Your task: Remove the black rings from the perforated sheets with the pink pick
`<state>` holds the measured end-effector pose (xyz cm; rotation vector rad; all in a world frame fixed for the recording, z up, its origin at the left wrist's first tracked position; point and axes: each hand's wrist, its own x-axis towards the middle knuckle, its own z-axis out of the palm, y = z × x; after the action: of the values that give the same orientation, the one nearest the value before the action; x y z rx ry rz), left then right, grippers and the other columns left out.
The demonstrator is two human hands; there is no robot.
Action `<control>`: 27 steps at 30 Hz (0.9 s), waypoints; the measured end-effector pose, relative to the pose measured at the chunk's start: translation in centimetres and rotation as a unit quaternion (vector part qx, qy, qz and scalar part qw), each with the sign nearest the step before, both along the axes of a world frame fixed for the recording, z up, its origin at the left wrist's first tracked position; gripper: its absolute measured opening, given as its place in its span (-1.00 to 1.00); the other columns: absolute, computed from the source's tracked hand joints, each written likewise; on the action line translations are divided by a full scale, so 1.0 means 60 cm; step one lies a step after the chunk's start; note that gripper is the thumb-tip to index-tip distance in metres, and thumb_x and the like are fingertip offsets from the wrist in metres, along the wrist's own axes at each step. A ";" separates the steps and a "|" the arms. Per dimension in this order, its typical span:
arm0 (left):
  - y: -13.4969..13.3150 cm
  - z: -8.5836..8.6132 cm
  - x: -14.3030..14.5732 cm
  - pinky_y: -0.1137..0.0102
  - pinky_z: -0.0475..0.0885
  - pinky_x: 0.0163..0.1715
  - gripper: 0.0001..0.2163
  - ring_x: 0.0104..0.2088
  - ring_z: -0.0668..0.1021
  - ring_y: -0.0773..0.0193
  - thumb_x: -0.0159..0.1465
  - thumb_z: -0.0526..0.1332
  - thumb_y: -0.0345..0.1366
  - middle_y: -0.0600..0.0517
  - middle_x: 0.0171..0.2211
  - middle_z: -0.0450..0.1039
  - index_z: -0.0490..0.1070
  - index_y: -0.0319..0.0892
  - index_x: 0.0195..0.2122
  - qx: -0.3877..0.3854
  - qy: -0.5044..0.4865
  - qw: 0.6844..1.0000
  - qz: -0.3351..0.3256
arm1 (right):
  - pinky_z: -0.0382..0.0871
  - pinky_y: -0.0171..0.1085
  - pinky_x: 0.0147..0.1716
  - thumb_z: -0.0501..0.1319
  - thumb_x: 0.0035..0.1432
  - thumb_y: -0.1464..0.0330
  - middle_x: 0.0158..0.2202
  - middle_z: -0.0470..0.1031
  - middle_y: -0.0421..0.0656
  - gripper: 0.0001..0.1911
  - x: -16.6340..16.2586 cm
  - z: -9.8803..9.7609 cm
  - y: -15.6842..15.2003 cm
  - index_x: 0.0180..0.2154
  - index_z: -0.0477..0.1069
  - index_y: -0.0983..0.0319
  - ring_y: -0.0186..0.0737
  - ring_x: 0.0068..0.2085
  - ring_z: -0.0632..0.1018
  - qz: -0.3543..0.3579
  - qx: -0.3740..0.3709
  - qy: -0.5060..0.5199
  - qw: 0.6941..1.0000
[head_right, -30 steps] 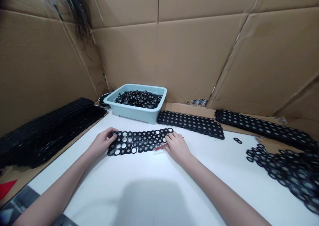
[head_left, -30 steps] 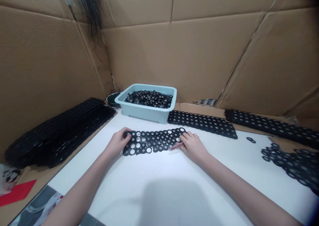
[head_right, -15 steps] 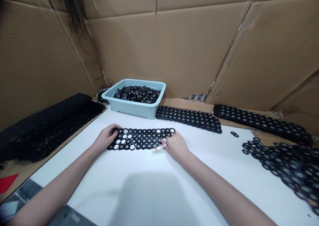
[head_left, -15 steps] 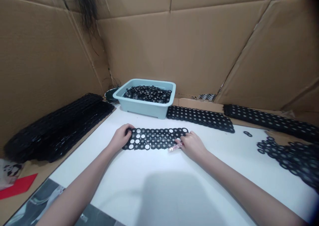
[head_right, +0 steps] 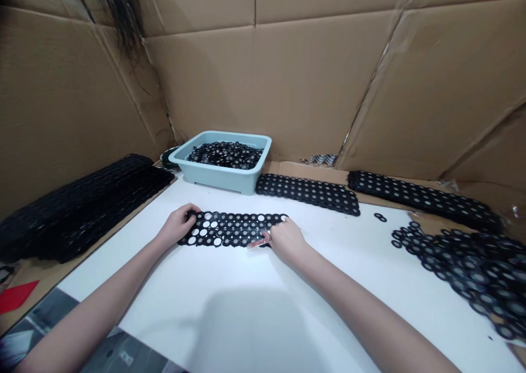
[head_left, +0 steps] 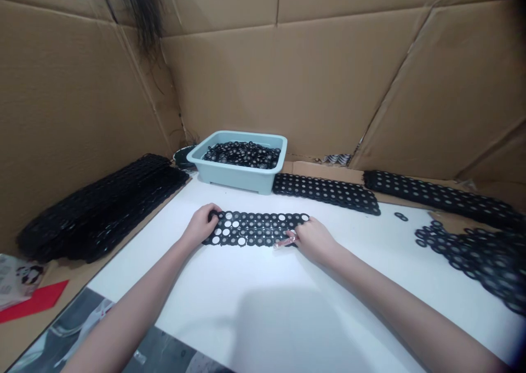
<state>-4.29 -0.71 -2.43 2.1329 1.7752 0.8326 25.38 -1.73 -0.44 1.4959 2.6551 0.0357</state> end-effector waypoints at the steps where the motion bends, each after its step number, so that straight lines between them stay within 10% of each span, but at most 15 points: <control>1: 0.000 0.000 0.001 0.36 0.29 -0.23 -0.81 -0.27 0.43 0.23 0.05 -0.03 -0.42 0.03 -0.33 0.40 0.30 -0.16 -0.35 0.002 0.001 1.000 0.001 | 0.06 -0.27 -0.37 -0.08 0.19 0.36 -0.54 0.48 -0.07 -0.59 0.000 0.000 0.000 -0.54 0.44 0.27 -0.23 -0.46 0.45 -0.006 -0.001 -0.003 1.000; 27: -0.005 -0.006 0.004 0.32 0.30 -0.19 -0.80 -0.26 0.41 0.20 0.05 -0.02 -0.42 0.01 -0.33 0.40 0.33 -0.17 -0.34 0.021 0.025 0.999 0.008 | 0.09 -0.26 -0.37 -0.03 0.15 0.41 -0.54 0.49 -0.05 -0.64 0.007 -0.006 -0.003 -0.53 0.47 0.29 -0.21 -0.46 0.45 0.022 0.029 0.005 0.999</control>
<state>-4.04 -1.00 -2.79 2.1879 1.8165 0.8348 25.80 -1.92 -0.77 1.4575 2.7173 0.1100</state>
